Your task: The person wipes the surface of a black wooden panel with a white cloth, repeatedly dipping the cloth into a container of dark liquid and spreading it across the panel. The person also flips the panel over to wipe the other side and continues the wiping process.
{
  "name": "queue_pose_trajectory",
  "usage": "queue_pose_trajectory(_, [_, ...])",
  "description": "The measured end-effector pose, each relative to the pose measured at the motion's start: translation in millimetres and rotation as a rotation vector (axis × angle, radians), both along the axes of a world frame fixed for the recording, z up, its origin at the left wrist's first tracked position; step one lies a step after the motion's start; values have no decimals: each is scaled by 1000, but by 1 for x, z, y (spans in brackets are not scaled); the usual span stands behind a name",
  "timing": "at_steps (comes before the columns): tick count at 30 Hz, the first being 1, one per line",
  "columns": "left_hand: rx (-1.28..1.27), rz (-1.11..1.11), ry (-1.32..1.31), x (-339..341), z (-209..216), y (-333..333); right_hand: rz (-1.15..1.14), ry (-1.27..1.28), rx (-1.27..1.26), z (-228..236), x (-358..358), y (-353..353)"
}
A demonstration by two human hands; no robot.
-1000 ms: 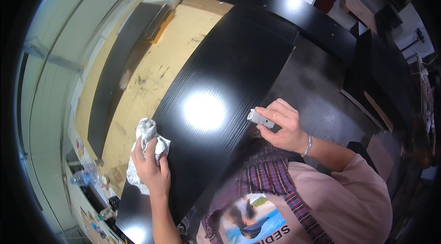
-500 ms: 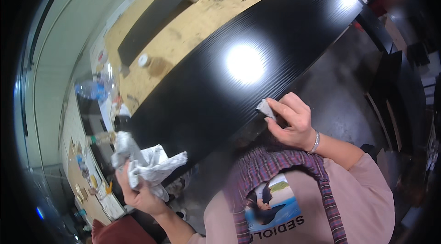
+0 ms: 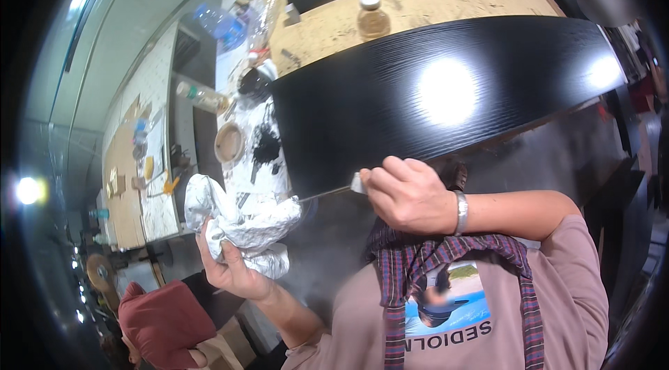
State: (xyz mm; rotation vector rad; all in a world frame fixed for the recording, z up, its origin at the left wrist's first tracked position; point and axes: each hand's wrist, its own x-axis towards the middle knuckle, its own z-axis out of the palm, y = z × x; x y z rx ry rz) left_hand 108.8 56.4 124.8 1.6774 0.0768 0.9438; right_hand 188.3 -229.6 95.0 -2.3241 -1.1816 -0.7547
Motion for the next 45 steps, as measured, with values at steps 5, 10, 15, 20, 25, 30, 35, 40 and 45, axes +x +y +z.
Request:
queue_pose_trajectory(5, [54,172,25,-15,-29,26,185,-63,-15,-32,22,82])
queue_pose_trajectory(10, [69,268,19,-32,-34,40,217,13,10,-30,21,104])
queue_pose_trajectory(15, [-22,247,32,-31,-39,40,178,24,16,-20,16,89])
queue_pose_trajectory(20, [-17,180,76,-17,-39,38,128,46,5,-17,22,59])
queue_pose_trajectory(25, [-11,103,83,-2,-30,27,-230,116,-2,4,0,-77])
queue_pose_trajectory(30, [159,-42,128,29,-15,0,-837,129,-15,5,-15,-201])
queue_pose_trajectory(35, [376,-438,39,103,7,-69,-595,534,733,21,3,-169])
queue_pose_trajectory(40, [665,-631,-73,124,14,-122,189,904,1109,38,29,-78])
queue_pose_trajectory(45, [-613,-1141,467,75,-5,-110,549,1309,1011,43,36,-34])
